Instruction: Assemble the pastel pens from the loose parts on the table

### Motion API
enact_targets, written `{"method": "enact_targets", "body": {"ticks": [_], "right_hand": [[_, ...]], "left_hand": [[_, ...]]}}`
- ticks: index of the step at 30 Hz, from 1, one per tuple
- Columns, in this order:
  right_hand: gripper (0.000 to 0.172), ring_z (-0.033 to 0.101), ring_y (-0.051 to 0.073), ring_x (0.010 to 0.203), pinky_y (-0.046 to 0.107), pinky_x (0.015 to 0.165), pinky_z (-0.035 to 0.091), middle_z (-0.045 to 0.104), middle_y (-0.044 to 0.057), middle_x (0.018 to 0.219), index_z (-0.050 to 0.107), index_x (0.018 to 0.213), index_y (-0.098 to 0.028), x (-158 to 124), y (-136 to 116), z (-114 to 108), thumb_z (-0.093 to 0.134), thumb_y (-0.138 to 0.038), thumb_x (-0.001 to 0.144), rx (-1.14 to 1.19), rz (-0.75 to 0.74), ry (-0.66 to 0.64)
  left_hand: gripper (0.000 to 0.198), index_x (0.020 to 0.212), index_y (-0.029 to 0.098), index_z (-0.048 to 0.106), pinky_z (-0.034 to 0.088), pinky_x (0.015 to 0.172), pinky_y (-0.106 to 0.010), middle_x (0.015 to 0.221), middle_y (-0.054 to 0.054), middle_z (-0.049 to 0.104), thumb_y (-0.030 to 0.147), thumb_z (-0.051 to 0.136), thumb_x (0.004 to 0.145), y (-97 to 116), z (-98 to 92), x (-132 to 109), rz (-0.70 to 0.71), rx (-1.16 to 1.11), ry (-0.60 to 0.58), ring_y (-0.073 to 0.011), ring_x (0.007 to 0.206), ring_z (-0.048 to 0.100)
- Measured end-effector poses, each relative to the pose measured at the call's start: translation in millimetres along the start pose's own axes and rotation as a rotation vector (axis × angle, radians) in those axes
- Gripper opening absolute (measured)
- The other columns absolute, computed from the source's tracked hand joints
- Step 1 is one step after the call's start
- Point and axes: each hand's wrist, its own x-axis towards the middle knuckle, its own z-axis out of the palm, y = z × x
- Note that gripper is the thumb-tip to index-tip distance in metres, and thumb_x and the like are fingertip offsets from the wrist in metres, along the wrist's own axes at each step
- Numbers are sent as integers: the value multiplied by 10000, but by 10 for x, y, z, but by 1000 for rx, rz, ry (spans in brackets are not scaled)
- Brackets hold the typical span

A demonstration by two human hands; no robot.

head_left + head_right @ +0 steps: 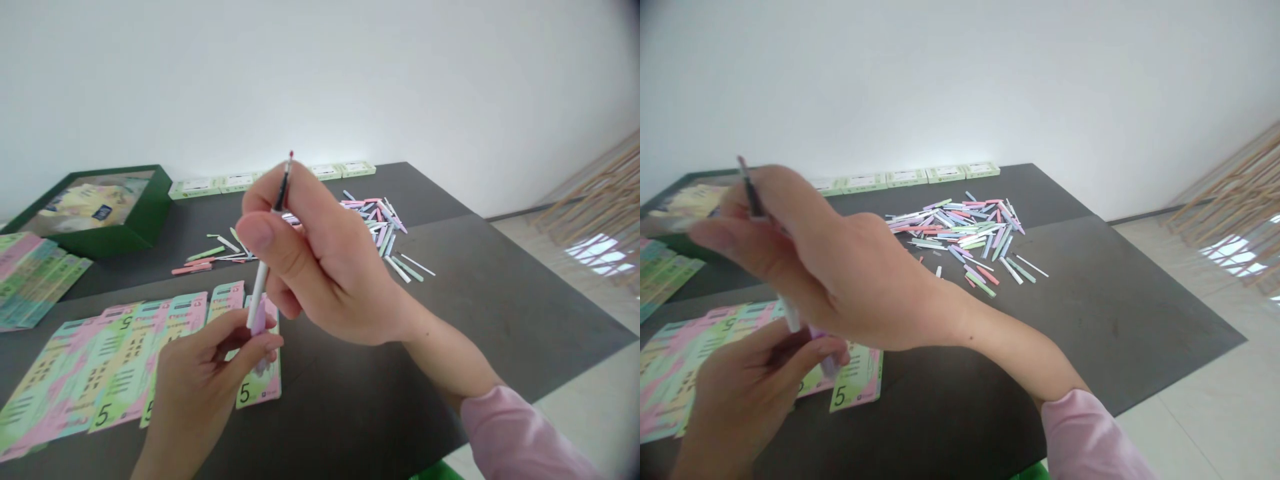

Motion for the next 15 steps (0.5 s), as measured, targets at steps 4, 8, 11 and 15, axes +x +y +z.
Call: {"method": "enact_targets", "body": {"ticks": [4, 8, 11, 15], "right_hand": [[210, 430, -8, 469, 111, 530, 391, 369, -101, 690, 281, 821, -239, 18, -78, -28, 386, -215, 1001, 20, -63, 1], [199, 422, 16, 476, 140, 483, 372, 366, -90, 700, 272, 823, -245, 89, -97, -37, 321, -236, 1016, -75, -72, 24], [218, 420, 18, 505, 137, 532, 400, 384, -87, 746, 271, 810, -247, 139, -140, -19, 361, -184, 998, -107, -52, 51], [226, 352, 10, 536, 86, 668, 377, 346, -102, 727, 280, 798, -236, 161, -191, 17, 340, -122, 985, -109, -105, 61]], "left_hand": [[159, 551, 252, 662, 446, 366, -169, 466, 81, 644, 366, 691, 657, 29, -12, 15, -125, -164, 4, -109, 389, 583], [85, 592, 269, 701, 493, 395, -158, 511, 79, 680, 333, 693, 648, 43, 2, 12, -139, -218, 18, -115, 426, 626], [50, 626, 284, 722, 498, 397, -155, 547, 85, 701, 323, 701, 648, 39, 5, 0, -135, -194, 24, -117, 442, 640], [76, 649, 301, 729, 507, 430, -150, 547, 99, 699, 373, 714, 669, 25, -1, -24, -53, -82, 68, -111, 465, 649]]}}
